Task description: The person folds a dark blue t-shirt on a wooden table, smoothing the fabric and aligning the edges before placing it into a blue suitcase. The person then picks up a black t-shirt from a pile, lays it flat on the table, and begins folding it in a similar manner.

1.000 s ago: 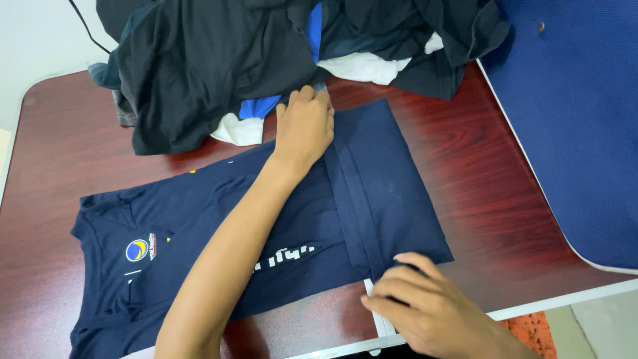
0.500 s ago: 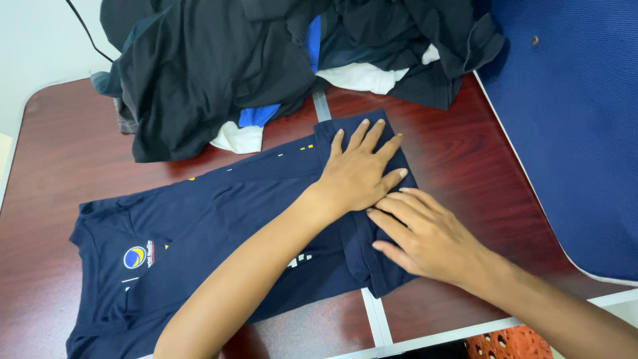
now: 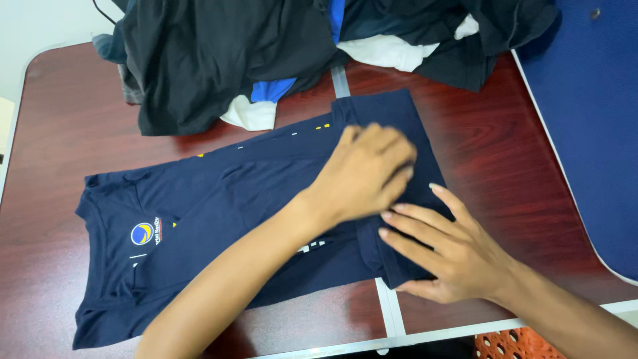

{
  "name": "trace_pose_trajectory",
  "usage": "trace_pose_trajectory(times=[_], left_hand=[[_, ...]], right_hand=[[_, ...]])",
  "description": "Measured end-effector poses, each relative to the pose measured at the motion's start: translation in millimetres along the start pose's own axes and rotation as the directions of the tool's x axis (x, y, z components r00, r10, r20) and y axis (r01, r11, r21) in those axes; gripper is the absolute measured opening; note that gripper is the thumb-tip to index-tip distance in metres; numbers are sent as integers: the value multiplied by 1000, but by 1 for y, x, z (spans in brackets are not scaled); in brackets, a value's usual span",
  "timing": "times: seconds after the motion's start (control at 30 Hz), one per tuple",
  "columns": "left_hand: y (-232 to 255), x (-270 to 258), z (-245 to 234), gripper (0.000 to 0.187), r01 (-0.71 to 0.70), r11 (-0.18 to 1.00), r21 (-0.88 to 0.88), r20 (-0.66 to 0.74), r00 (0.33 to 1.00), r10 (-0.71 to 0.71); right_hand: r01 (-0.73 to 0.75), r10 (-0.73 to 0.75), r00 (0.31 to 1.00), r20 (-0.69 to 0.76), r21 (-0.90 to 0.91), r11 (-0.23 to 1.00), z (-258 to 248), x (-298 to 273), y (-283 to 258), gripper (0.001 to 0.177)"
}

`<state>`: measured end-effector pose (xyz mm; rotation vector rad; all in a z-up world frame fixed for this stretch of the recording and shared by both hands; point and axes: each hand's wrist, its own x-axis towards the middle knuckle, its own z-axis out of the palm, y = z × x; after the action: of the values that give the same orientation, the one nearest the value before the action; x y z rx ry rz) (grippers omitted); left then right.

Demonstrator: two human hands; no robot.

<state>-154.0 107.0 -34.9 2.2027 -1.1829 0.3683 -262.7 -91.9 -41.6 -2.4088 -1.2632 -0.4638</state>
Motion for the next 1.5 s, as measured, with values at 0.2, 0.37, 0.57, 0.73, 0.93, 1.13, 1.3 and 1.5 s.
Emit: trace_pose_trajectory(times=[0.2, 0.37, 0.57, 0.73, 0.93, 1.13, 1.3, 1.5], left_hand=[[37, -64, -43, 21, -115, 967, -229, 121, 982, 146], [39, -92, -34, 24, -123, 980, -156, 52, 990, 133], [42, -98, -27, 23, -8, 997, -83, 30, 999, 11], [42, -96, -27, 15, 44, 989, -140, -62, 997, -53], [39, -93, -31, 19, 6, 986, -164, -27, 1000, -11], [48, -94, -36, 37, 21, 972, -236, 114, 994, 6], [57, -94, -30, 26, 180, 923, -340, 222, 969, -108], [50, -99, -28, 15, 86, 945, -317, 245, 970, -6]], right_hand=[[167, -165, 982, -93, 12, 986, 4, -3, -5, 28], [115, -103, 990, -95, 132, 985, 4, 3, -2, 22], [40, -8, 983, -183, 170, 985, 1, -2, -1, 20], [9, 18, 991, -134, 197, 980, 1, 1, 1, 31], [4, 13, 996, -92, 182, 983, 2, 1, 1, 41], [-5, 19, 996, -91, 153, 988, 5, -3, 1, 40], [-29, 44, 994, -98, 143, 989, 6, -4, 2, 34], [-129, 132, 991, -17, 129, 983, 6, -4, 0, 30]])
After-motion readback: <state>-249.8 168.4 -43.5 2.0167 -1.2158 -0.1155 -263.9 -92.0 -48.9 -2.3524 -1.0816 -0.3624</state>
